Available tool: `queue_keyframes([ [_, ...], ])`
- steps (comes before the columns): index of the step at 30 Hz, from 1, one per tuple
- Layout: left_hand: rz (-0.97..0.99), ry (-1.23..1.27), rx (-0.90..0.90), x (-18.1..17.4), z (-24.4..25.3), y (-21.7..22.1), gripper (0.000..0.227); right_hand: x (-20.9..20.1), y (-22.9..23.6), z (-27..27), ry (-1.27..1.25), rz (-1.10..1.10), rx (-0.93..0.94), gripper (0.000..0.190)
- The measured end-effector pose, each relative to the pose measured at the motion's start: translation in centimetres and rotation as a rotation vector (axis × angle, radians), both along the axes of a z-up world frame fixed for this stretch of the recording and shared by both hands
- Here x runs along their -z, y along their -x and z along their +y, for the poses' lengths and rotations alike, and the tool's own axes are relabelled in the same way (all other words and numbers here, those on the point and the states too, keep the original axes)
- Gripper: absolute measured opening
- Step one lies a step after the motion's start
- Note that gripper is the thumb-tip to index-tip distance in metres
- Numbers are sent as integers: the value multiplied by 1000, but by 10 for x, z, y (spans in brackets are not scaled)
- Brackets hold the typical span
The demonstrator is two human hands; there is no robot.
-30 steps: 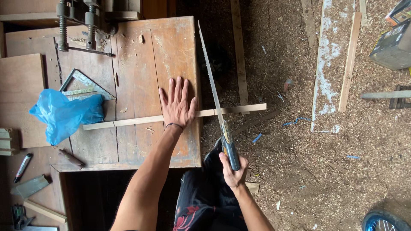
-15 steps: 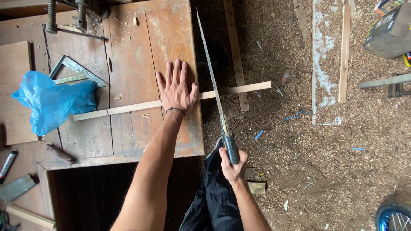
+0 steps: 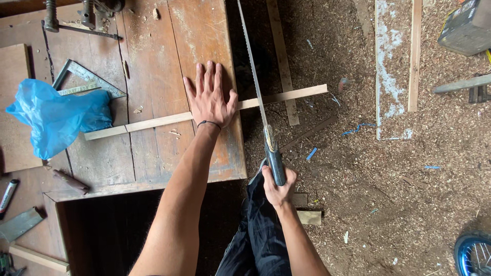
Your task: The person saws a thin wooden strip on a workbench, then marks it with a marker and saws it again. The person uses a hand saw and a marker to cut and mark the wood.
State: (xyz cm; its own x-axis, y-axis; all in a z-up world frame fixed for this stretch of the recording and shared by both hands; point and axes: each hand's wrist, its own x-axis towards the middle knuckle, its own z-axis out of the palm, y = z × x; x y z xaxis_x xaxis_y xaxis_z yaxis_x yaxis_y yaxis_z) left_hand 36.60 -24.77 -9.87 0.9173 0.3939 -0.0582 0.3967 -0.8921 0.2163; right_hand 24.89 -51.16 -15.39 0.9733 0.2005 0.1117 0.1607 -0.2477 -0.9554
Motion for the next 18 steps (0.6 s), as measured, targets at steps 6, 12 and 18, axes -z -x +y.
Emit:
queue_keyframes([
  [6, 41, -19, -2, 2, 3, -4, 81, -7, 13, -8, -24, 42, 10, 17],
  [12, 62, -18, -9, 1, 2, -3, 82, -8, -4, 5, 9, 56, -7, 12],
  [18, 67, -13, -2, 3, 5, -6, 82, -14, -13, 6, 34, 65, -33, 28],
])
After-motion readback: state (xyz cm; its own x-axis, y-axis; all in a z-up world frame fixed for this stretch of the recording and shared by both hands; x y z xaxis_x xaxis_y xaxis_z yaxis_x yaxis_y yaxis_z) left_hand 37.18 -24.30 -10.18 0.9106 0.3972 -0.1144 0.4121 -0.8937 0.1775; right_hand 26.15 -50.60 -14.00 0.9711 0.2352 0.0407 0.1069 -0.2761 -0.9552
